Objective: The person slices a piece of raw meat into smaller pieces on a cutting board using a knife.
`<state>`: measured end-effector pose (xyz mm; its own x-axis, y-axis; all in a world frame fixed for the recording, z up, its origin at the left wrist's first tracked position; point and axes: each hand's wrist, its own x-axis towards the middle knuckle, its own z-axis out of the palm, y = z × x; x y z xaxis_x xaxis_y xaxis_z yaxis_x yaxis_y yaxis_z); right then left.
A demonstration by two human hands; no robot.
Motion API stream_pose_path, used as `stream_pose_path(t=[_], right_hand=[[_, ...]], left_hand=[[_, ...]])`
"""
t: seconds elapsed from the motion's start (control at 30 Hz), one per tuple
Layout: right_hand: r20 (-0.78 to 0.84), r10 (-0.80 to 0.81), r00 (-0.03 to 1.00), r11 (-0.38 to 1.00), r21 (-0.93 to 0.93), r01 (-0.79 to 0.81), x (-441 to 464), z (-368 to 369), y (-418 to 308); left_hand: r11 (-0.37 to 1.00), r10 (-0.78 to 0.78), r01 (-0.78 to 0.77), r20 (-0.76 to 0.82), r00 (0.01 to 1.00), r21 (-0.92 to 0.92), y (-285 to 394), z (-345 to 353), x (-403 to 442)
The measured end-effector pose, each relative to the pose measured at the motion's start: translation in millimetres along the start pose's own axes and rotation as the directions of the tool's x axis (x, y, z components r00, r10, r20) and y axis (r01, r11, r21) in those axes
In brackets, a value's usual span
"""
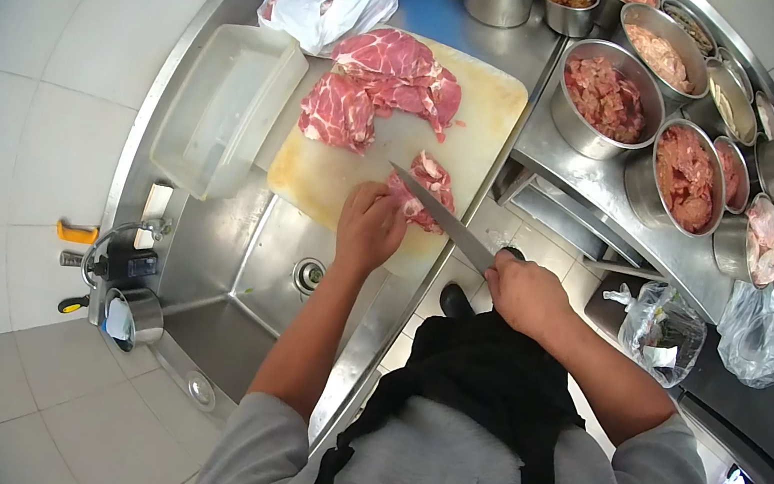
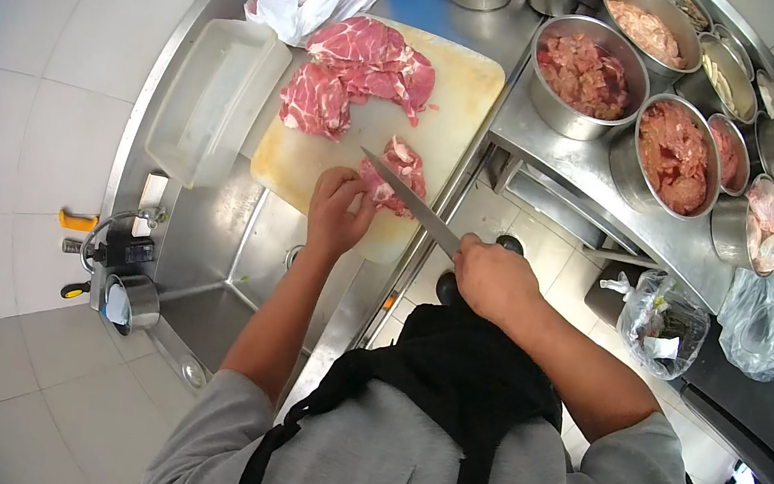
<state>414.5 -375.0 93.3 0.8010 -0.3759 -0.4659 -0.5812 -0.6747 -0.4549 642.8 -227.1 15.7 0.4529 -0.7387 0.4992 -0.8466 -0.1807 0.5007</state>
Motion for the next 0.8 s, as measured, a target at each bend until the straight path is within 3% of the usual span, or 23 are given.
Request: stream_pose_path(t=[0.07,0.17,0.3,0.47,0.8], right_hand=[[0.018,0.015,1.000,1.000,0.011,-0.015,-3,-1,-5],[0.024,-0.001,1.000,1.000,0.017,0.001,-2,8,-2],[0.005,-0.011,1.000,1.000,0.006,0.011,1,15,-6],[0.046,-0.028,0.999,0.999,0.026,0.027,21,14,-22],[0.014,-0.115,0.993,0.993,-0.025,0.116,78,17,-46]], left_hand=[[0.988,0.157,-0.157,0.002,0.988,0.002,-2,5,10],[0.991,0.136,-0.135,0.127,0.983,-0.013,-19,9,3],[0.997,0.072,-0.067,0.158,0.985,-0.034,-23,5,-12],[0.997,0.026,-0.018,0.094,0.995,-0.079,-24,3,-20],[0.997,0.070,-0.071,0.116,0.991,-0.002,-17,-1,-17]])
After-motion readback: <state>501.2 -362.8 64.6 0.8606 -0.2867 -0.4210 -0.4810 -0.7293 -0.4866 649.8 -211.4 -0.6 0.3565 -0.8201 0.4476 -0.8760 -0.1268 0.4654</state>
